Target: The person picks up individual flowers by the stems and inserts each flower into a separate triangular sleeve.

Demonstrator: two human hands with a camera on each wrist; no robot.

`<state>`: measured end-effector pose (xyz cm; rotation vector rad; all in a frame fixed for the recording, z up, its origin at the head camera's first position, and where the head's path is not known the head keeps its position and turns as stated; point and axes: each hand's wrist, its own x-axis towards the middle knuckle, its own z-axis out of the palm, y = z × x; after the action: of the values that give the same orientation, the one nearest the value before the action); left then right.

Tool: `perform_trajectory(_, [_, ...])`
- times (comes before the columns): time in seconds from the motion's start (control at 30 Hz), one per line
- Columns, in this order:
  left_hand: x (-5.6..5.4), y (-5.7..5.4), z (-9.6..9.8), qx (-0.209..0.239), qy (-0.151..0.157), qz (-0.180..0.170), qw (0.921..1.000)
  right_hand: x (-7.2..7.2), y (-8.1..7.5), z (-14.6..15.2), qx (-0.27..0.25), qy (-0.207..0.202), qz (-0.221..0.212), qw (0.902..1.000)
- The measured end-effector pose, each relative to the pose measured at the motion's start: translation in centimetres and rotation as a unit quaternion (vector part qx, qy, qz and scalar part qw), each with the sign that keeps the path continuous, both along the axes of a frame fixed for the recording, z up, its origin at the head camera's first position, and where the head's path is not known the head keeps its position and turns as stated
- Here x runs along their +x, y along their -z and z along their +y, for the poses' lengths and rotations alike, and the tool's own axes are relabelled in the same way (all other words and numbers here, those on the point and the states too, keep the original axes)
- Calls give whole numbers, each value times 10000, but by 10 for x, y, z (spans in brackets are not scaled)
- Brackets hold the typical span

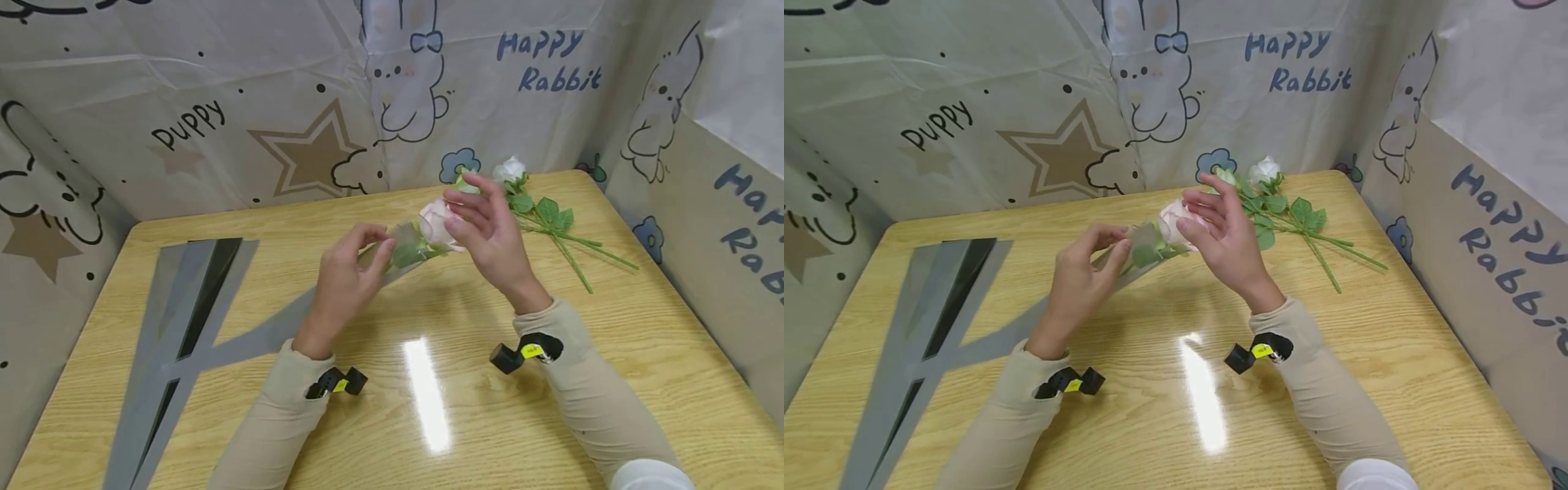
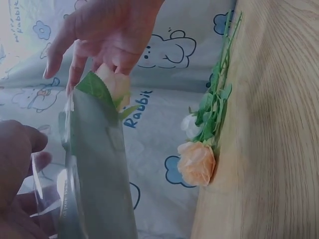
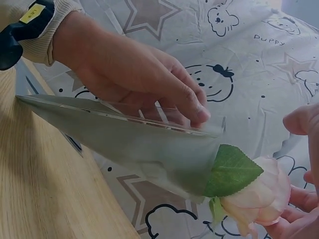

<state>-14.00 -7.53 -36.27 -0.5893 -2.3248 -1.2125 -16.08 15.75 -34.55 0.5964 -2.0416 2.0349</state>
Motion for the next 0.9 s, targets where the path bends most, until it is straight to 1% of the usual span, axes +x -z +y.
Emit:
perform_trajectory(0.13, [-1, 0, 0, -77, 46, -205, 9997, 0, 1, -2, 82, -38, -77, 9999])
perform_trajectory(0.3, [-1, 1, 0, -210, 156, -388, 9989, 0, 2, -3, 237, -118, -289, 9992])
perform_trajectory(0.47, [0, 1, 0, -400, 134, -567, 9975, 1, 3, -4, 338, -118, -382, 9986])
perform_trajectory(0.67, [3, -1, 0, -443, 63, -673, 9967, 1, 4, -4, 363, -96, -369, 9986])
perform_trajectory(0.77, [4, -2, 0, -386, 30, -671, 9970, 1, 4, -4, 332, -108, -356, 9988])
perform_trajectory(0.9, [4, -2, 0, -290, 81, -618, 9976, 0, 4, -4, 308, -134, -339, 9989])
